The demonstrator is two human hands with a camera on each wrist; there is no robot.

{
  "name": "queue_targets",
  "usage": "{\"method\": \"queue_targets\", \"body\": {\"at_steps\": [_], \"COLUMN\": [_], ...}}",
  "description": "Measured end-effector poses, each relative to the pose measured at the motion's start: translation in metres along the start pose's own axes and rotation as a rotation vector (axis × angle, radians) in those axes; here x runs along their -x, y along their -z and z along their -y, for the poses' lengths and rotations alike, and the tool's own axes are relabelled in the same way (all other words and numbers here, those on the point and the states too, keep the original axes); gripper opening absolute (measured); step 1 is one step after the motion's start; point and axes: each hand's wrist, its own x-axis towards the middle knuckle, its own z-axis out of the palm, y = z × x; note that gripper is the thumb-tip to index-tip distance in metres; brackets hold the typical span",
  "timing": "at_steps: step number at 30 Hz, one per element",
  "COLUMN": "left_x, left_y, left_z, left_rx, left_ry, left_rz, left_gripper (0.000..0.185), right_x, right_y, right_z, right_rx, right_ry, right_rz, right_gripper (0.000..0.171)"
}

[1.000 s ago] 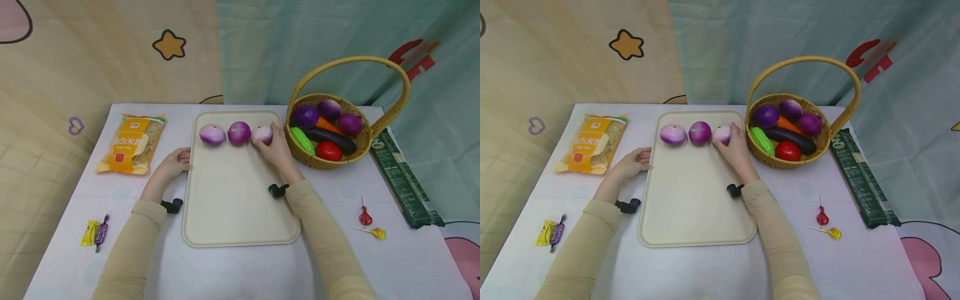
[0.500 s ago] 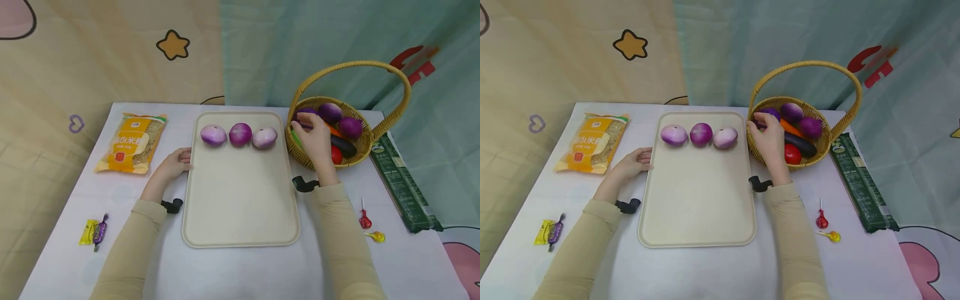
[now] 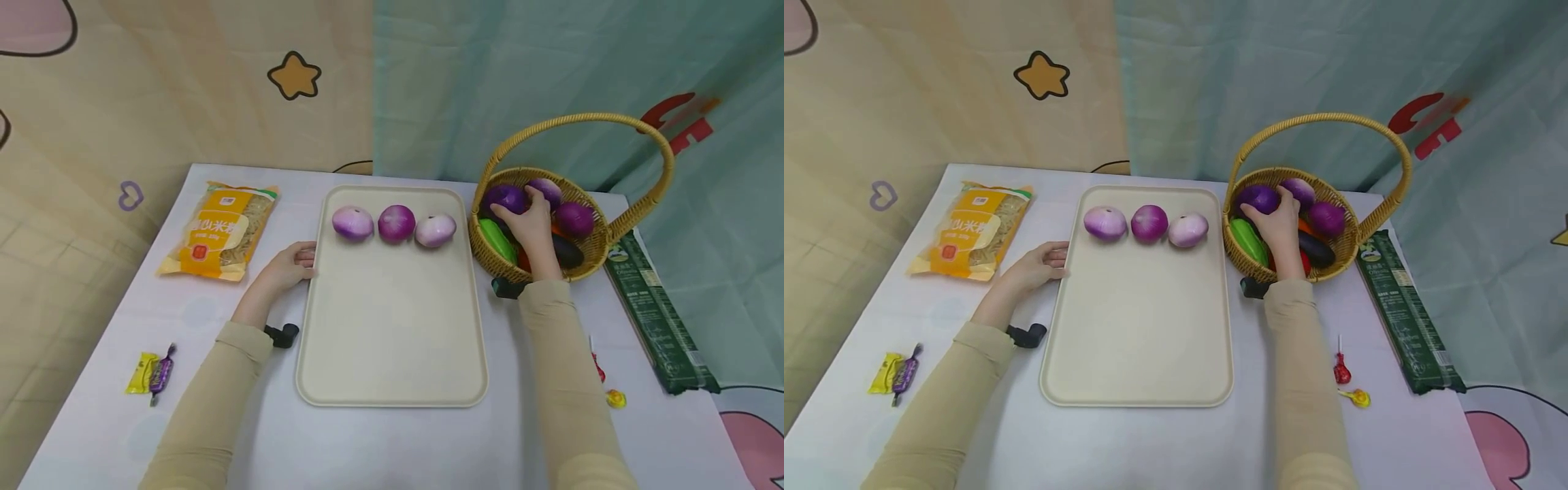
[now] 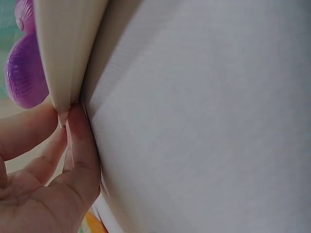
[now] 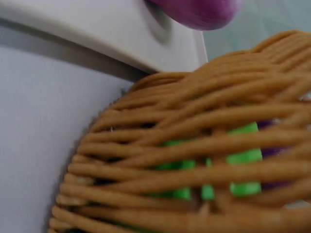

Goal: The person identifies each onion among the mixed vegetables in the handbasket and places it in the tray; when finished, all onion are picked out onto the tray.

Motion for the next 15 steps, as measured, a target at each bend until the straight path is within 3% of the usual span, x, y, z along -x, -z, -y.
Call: {"method": "queue_targets", "body": {"at_steps": [6, 15], "left_x": [0.001, 0.002], "left_y": [0.001, 0.001], "left_z": [-0.001, -0.002], "left_rx": [-0.001, 0.014], "left_ry": [0.005, 0.007], "left_rz": [-0.007, 0.006], "left_gripper": [0.064, 0.064], "right_x": [-0.006, -0.001], "right_y": [-0.01, -0.009], "right_z": [0.001, 0.002], "right_rx": [0.077, 0.084], "right_ry": [0.0, 0.028], "right_rz": [0.033, -0.04], "right_gripper": [0.096, 0.09]}}
